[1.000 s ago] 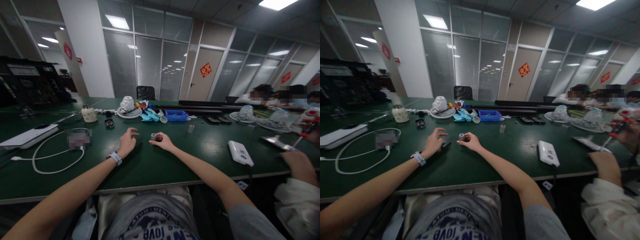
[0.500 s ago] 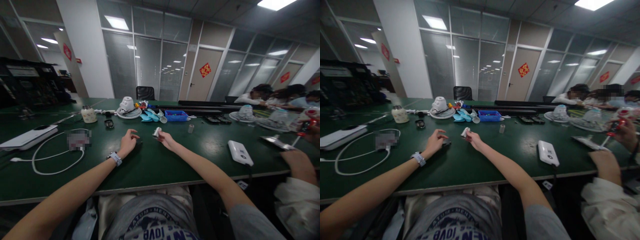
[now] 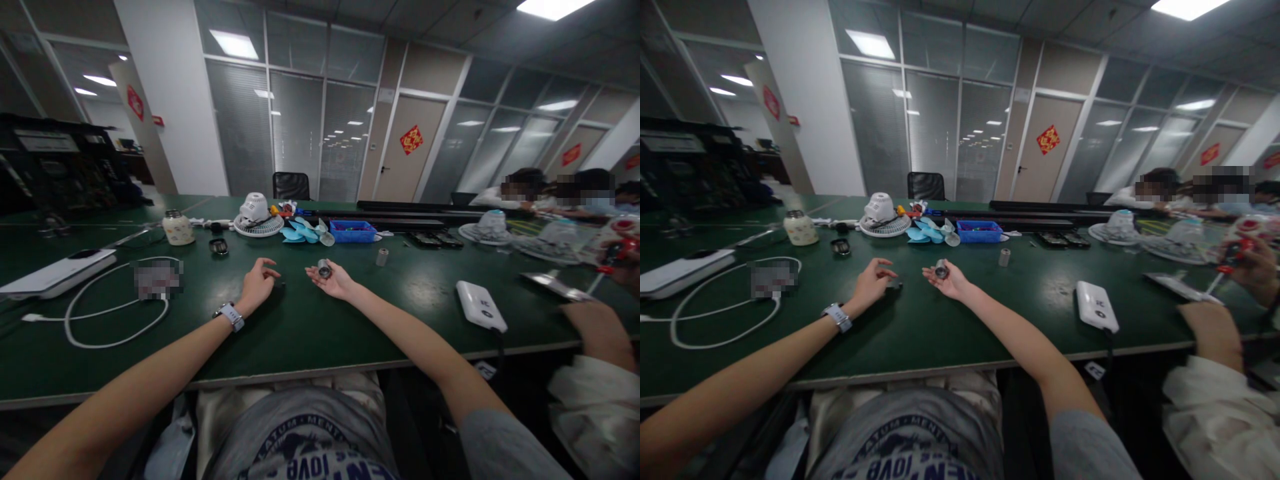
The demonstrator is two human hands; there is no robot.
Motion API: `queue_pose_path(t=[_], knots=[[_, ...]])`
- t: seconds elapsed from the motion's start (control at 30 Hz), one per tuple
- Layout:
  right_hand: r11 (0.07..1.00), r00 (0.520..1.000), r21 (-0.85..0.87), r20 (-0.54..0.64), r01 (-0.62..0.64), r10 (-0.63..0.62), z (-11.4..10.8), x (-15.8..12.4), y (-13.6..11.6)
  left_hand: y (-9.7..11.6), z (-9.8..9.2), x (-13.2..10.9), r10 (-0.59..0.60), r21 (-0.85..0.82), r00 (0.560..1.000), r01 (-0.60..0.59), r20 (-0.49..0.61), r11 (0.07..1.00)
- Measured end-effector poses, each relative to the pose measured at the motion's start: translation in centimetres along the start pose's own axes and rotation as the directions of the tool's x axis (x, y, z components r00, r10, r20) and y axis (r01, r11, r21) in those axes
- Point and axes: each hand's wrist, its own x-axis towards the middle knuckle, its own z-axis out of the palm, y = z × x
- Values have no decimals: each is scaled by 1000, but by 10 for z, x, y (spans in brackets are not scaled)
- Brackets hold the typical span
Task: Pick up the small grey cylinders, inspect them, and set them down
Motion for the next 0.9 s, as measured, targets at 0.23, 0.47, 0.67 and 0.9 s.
queue_pose_path(t=[0.23, 0.47, 0.67, 0.9], knots=[[999, 998, 37, 61, -32, 29, 2, -4, 0, 2, 0, 0, -4, 12, 1000, 4, 5, 1000], [987, 991, 137, 114, -84, 69, 0, -1, -1, 4, 0, -1, -7, -16, 1000, 7, 6, 1000], [985, 987, 152, 150, -84, 61, 2, -2, -1, 7, 0, -2, -18, -16, 1000, 18, 11, 1000], [986, 986, 136, 152, -94, 73, 3, -2, -1, 4, 1, -2, -5, -29, 1000, 6, 11, 1000]])
